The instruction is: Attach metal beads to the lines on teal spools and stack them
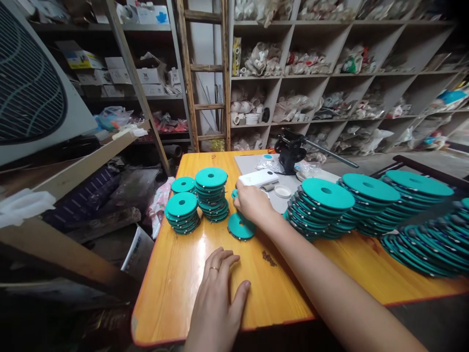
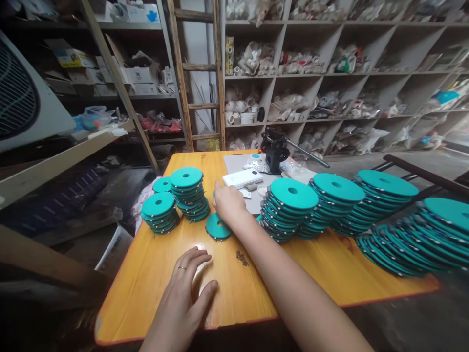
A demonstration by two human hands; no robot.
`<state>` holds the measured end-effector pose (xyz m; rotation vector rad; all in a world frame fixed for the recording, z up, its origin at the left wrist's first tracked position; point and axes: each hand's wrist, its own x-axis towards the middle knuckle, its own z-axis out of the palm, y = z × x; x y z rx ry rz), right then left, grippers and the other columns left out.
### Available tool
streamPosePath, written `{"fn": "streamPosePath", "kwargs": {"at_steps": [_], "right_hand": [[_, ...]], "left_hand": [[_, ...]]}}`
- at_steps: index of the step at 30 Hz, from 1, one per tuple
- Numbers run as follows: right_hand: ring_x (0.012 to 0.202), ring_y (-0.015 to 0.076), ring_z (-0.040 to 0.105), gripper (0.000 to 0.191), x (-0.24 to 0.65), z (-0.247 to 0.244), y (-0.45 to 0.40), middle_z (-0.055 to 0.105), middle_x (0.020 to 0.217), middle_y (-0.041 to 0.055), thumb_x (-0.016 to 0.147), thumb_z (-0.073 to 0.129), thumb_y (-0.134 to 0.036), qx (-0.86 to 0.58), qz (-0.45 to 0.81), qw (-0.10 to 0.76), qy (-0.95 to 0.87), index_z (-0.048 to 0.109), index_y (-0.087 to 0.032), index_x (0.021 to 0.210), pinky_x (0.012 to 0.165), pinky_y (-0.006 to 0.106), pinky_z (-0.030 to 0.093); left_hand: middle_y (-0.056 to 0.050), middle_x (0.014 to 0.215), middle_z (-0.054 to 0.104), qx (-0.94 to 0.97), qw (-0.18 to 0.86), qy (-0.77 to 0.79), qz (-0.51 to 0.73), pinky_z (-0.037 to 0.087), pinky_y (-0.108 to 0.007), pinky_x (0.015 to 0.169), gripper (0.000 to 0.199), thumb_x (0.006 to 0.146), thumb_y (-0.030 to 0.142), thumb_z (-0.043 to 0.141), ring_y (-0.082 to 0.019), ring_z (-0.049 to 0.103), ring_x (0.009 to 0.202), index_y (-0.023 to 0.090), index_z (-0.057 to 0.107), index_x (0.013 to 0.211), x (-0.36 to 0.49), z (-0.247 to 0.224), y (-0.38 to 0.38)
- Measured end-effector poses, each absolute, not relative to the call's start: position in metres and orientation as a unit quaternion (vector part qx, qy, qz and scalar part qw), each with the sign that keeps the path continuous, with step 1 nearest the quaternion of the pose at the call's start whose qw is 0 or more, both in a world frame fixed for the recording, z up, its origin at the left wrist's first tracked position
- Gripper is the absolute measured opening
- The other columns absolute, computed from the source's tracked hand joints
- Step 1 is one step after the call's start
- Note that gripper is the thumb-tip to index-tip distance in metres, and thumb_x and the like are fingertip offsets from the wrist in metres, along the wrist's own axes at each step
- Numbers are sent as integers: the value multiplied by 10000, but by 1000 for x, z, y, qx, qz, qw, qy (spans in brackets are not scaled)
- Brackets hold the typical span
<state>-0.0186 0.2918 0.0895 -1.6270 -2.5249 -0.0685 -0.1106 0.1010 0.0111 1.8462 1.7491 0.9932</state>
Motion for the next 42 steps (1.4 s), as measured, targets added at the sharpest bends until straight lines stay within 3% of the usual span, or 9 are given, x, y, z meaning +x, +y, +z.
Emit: {"fn": "streamPosePath", "kwargs": {"at_steps": [6, 9, 12, 16, 23, 27, 33, 39, 42], "right_hand": [[813, 173, 610, 250, 10, 103, 259, 634, 919, 69, 929, 522, -243, -496, 2, 169, -852, 538, -112, 1142, 748, 310, 476], [911, 196, 592, 208, 19, 102, 226, 625, 980, 78, 921, 519, -228, -433, 5, 222, -874, 542, -146, 1111, 789, 302, 453], [926, 200, 563, 159, 32, 97, 191, 603, 966, 58, 922, 531, -223, -357, 13, 258, -898, 548, -178, 1073, 798, 308, 448], [939, 185, 546, 169, 65, 84, 158, 593, 1016, 45, 923, 531, -171, -289, 32, 301, -908, 530, -200, 1089, 811, 301, 459], [976, 224, 531, 330, 163, 41, 145, 592, 1109, 85, 884, 517, -75, -314, 12, 319, -894, 518, -204, 1187, 805, 371, 501], [997, 235, 533, 346, 201, 24, 145, 608, 1109, 75, 865, 525, -73, -349, 22, 269, -898, 563, -221, 1175, 813, 408, 526], [1234, 216, 495, 424, 169, 23, 134, 572, 1285, 117, 918, 448, -78, -294, 75, 339, -891, 487, -150, 1335, 1022, 407, 477], [790, 141, 614, 140, 133, 16, 139, 664, 816, 3, 922, 529, -88, -267, 168, 421, -851, 630, -180, 954, 934, 387, 480], [745, 140, 595, 132, 132, 11, 144, 629, 753, 8, 910, 532, -87, -296, 151, 444, -832, 624, -173, 867, 854, 351, 489]], "left_hand": [[-123, 1291, 581, 525, 335, 596, 508, 374, -516, 1080, 309, 931, 349, 535, -276, 527, 1241, 217, 592, 1205, -116, 18, 101], [-161, 1206, 625, 462, 363, 586, 558, 547, -387, 804, 403, 974, 451, 429, -230, 666, 981, 173, 519, 1252, -115, 27, 105], [-168, 1244, 616, 423, 394, 560, 594, 529, -273, 567, 486, 908, 493, 541, -159, 679, 738, 160, 495, 1260, -105, 39, 105], [-77, 844, 700, 400, 415, 576, 580, 482, -232, 505, 368, 851, 446, 631, -108, 597, 543, 115, 623, 1013, -82, 46, 93], [-65, 882, 717, 530, 320, 616, 487, 494, -345, 791, 181, 891, 293, 574, -207, 668, 844, 182, 717, 879, -54, 29, 79], [-63, 853, 684, 637, 208, 629, 393, 484, -379, 739, 209, 932, 260, 482, -227, 644, 815, 188, 670, 875, -33, 19, 84], [-47, 827, 665, 620, 229, 629, 409, 509, -354, 706, 184, 939, 283, 482, -200, 634, 754, 194, 625, 865, -18, 18, 82], [-49, 884, 660, 633, 250, 615, 398, 533, -354, 733, 187, 961, 260, 454, -197, 646, 814, 206, 625, 910, -28, 24, 83], [-67, 999, 656, 665, 196, 607, 387, 539, -385, 845, 208, 982, 220, 410, -203, 637, 956, 210, 618, 985, -39, 20, 101]]}}
